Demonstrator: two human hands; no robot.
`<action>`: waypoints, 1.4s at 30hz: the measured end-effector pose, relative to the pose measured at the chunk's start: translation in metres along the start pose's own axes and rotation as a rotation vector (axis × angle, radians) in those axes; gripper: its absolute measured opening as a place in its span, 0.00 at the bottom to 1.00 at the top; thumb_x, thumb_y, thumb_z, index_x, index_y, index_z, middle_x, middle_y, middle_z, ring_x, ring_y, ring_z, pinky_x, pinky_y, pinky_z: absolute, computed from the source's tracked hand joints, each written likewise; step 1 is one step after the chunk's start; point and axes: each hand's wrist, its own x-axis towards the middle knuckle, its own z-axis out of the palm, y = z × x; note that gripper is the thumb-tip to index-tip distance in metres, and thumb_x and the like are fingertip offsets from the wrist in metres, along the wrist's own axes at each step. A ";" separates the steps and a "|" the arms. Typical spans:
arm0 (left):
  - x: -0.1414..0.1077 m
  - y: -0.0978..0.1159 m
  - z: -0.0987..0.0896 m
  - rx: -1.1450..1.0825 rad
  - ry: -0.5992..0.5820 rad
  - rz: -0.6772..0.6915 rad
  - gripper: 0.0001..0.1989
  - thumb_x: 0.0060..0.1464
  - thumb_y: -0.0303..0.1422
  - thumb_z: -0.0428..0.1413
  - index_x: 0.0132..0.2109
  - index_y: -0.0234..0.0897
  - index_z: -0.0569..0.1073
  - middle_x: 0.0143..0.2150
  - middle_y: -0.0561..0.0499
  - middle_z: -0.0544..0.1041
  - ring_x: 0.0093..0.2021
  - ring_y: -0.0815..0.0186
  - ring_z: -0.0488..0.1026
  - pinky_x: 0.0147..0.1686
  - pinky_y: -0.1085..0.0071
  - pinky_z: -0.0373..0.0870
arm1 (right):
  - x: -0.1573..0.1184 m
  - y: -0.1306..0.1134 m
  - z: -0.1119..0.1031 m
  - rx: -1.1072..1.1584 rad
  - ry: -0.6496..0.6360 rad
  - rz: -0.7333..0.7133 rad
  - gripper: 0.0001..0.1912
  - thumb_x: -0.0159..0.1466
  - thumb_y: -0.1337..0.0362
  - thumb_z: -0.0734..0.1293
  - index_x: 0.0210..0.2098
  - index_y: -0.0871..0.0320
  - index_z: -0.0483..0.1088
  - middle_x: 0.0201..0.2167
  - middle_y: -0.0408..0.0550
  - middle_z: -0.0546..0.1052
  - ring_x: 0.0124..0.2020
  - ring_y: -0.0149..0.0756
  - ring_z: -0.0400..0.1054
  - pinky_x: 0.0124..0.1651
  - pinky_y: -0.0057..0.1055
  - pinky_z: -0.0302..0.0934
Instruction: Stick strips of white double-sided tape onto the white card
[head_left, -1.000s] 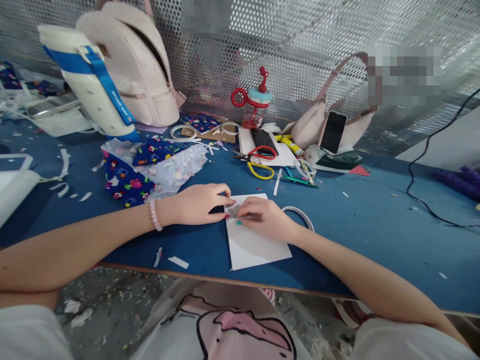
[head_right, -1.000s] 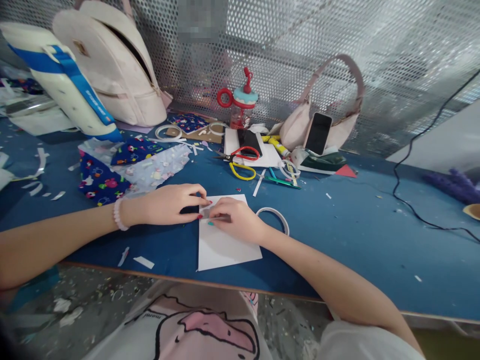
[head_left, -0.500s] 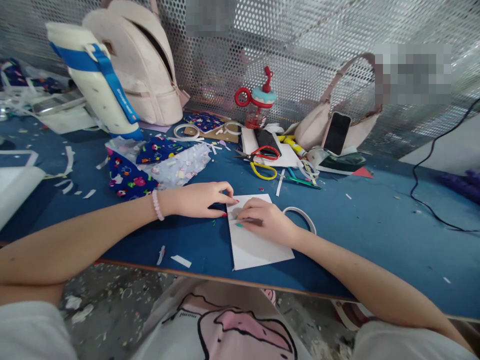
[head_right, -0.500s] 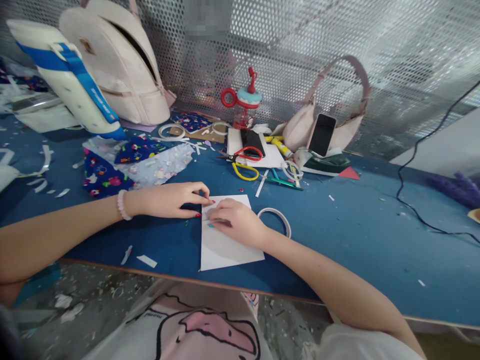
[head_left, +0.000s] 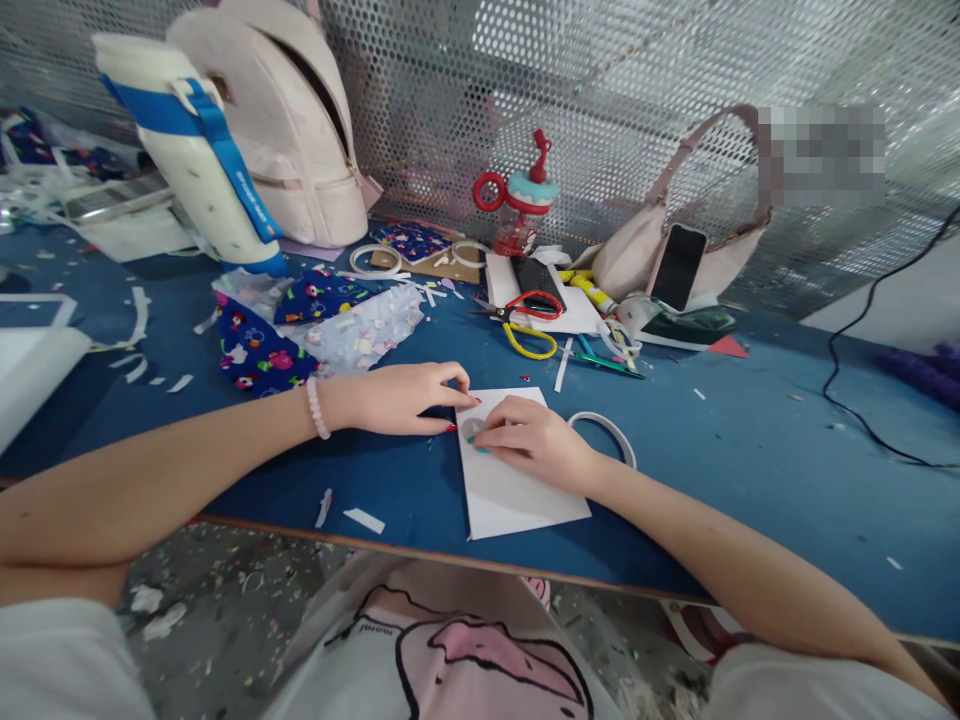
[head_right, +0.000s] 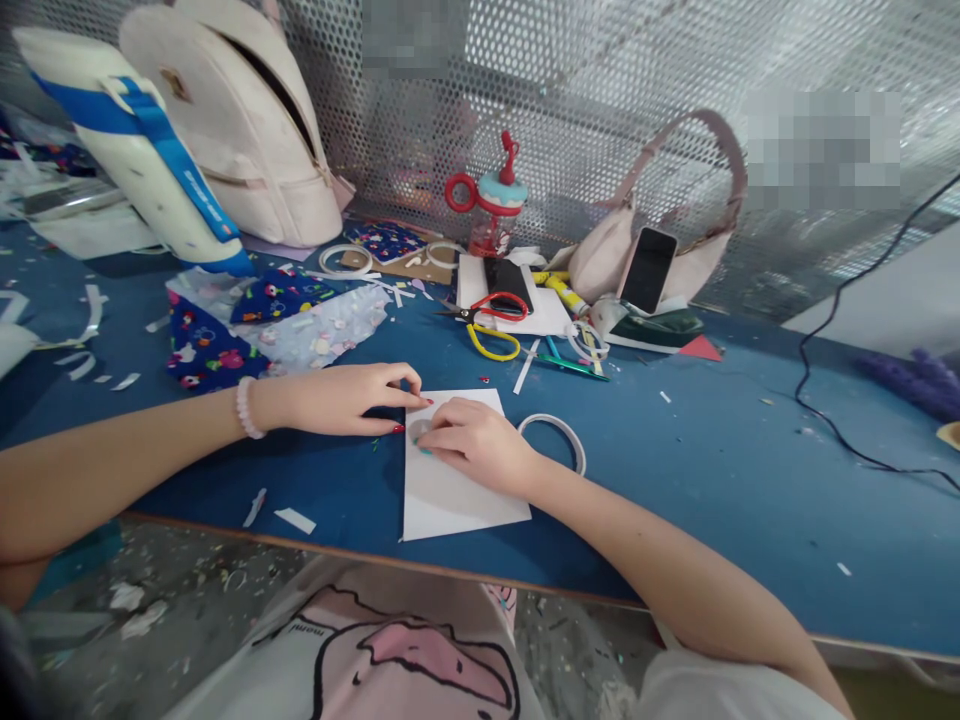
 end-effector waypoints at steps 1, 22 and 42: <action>0.000 0.000 0.000 0.001 0.002 -0.002 0.18 0.62 0.35 0.52 0.58 0.37 0.70 0.55 0.42 0.67 0.47 0.60 0.72 0.47 0.68 0.67 | 0.000 0.001 0.000 -0.004 -0.002 -0.009 0.12 0.68 0.68 0.61 0.38 0.58 0.77 0.32 0.51 0.75 0.34 0.34 0.69 0.37 0.31 0.66; -0.001 -0.002 0.003 0.006 0.020 0.002 0.18 0.63 0.35 0.52 0.59 0.37 0.70 0.55 0.42 0.67 0.48 0.60 0.71 0.47 0.69 0.67 | -0.001 0.002 -0.001 0.024 0.026 -0.029 0.13 0.69 0.68 0.60 0.38 0.58 0.77 0.33 0.51 0.75 0.35 0.34 0.69 0.38 0.32 0.68; 0.000 0.001 0.001 0.005 0.018 -0.010 0.18 0.62 0.35 0.52 0.57 0.38 0.71 0.55 0.43 0.68 0.47 0.61 0.72 0.46 0.69 0.68 | -0.002 0.002 0.000 0.044 -0.008 -0.004 0.13 0.69 0.67 0.60 0.39 0.56 0.77 0.35 0.52 0.74 0.38 0.35 0.69 0.40 0.33 0.67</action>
